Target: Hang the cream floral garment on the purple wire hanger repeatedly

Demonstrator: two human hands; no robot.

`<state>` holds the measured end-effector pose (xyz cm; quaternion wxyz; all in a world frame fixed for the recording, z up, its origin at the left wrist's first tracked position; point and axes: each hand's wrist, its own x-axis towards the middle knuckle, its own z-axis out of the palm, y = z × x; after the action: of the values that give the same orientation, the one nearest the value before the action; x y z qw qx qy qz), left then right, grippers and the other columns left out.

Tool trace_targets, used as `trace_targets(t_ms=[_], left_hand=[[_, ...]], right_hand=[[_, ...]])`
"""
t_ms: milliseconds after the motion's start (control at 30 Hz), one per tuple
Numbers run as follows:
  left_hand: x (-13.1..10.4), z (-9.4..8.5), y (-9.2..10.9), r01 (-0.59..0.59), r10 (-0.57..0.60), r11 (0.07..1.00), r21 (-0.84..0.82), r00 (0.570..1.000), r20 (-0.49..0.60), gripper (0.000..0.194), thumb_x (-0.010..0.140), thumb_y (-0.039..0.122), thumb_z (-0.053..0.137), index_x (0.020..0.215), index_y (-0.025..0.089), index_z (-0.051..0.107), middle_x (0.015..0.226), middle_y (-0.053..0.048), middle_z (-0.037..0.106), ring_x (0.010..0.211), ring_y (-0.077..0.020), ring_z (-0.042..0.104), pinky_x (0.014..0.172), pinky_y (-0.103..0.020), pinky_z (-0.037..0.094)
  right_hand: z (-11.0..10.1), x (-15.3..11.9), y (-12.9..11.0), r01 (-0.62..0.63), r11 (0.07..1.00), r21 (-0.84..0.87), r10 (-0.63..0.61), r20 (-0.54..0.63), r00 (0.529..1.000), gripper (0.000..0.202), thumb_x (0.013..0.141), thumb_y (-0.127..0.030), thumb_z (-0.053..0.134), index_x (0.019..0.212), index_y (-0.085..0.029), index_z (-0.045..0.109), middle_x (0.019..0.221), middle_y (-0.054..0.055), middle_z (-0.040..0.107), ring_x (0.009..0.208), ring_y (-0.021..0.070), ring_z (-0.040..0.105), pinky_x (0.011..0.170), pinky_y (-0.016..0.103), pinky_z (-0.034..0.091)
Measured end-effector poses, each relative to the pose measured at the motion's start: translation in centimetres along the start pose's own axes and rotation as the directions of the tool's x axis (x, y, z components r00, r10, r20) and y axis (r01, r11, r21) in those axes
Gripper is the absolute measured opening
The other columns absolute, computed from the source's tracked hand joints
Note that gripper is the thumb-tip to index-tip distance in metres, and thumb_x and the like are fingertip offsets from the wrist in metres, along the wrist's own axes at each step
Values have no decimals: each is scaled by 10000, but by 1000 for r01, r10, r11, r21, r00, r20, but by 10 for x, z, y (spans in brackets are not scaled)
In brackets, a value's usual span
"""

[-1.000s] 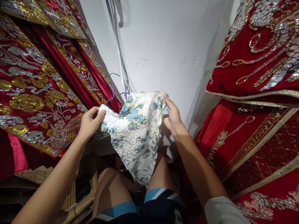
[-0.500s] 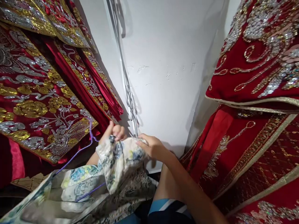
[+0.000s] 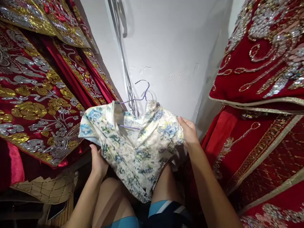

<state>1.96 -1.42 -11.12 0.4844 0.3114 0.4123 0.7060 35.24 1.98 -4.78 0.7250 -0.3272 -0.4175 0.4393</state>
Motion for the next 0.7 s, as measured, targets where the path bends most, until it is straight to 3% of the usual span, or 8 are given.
trace_targets(t_ms=[67,200,300,433,567,600,633,700], left_hand=[[-4,-6,-16,-68,72,997,45,993,-98,720,796,797,513,1118,174,678,1215,-137,700,1342,-318,529,1115,-464,436],[-20,-13,-54,-218,250,931,292,965,-77,686,734,493,796,1318,200,588,1409,-104,589,1417,-284,447,1226,-434,261],[-34,-18,-72,-172,217,925,338,971,-102,723,697,411,833,1335,188,576,1419,-121,579,1424,-299,436,1235,-439,238],[-49,-26,-72,1,16,951,309,999,-52,722,683,417,837,1313,176,579,1381,-145,603,1387,-308,483,1211,-447,292],[-60,-28,-62,28,-46,937,348,998,43,676,689,427,829,1283,199,602,1312,-127,643,1369,-292,505,1220,-443,268],[-62,-27,-60,28,-51,931,364,997,54,660,686,428,829,1267,199,615,1285,-126,656,1366,-294,507,1221,-449,260],[-65,-25,-59,28,-57,925,380,996,65,646,684,427,829,1252,196,626,1259,-127,667,1362,-297,510,1222,-458,253],[-68,-21,-56,36,-80,911,411,993,90,629,673,421,833,1222,180,644,1208,-132,687,1345,-308,525,1220,-474,249]], right_hand=[[15,7,1,23,1000,-4,-23,60,998,375,668,-527,842,789,-188,739,739,63,756,742,264,730,627,342,586],[32,-2,11,-9,999,-39,15,148,989,368,709,-532,817,783,-181,736,688,45,734,659,222,697,569,300,541],[22,-17,25,7,995,-102,4,109,994,380,765,-563,759,770,-185,728,668,34,716,616,195,660,520,272,483],[-8,-40,47,108,958,-267,-155,-162,975,382,831,-553,674,914,-187,743,836,47,748,728,199,663,605,280,495],[-16,-78,84,72,936,-345,-265,-554,789,354,843,-522,648,949,-194,726,795,24,709,655,163,599,612,277,478],[-11,-89,94,24,943,-332,-217,-559,800,326,830,-516,669,912,-204,718,767,15,692,635,157,584,597,273,466],[-2,-100,104,-18,952,-304,-144,-501,854,313,827,-524,674,850,-213,700,704,4,654,597,154,555,570,276,446],[21,-118,121,-149,954,-259,113,-152,982,394,867,-590,604,728,-223,636,597,0,580,522,157,495,508,290,392]])
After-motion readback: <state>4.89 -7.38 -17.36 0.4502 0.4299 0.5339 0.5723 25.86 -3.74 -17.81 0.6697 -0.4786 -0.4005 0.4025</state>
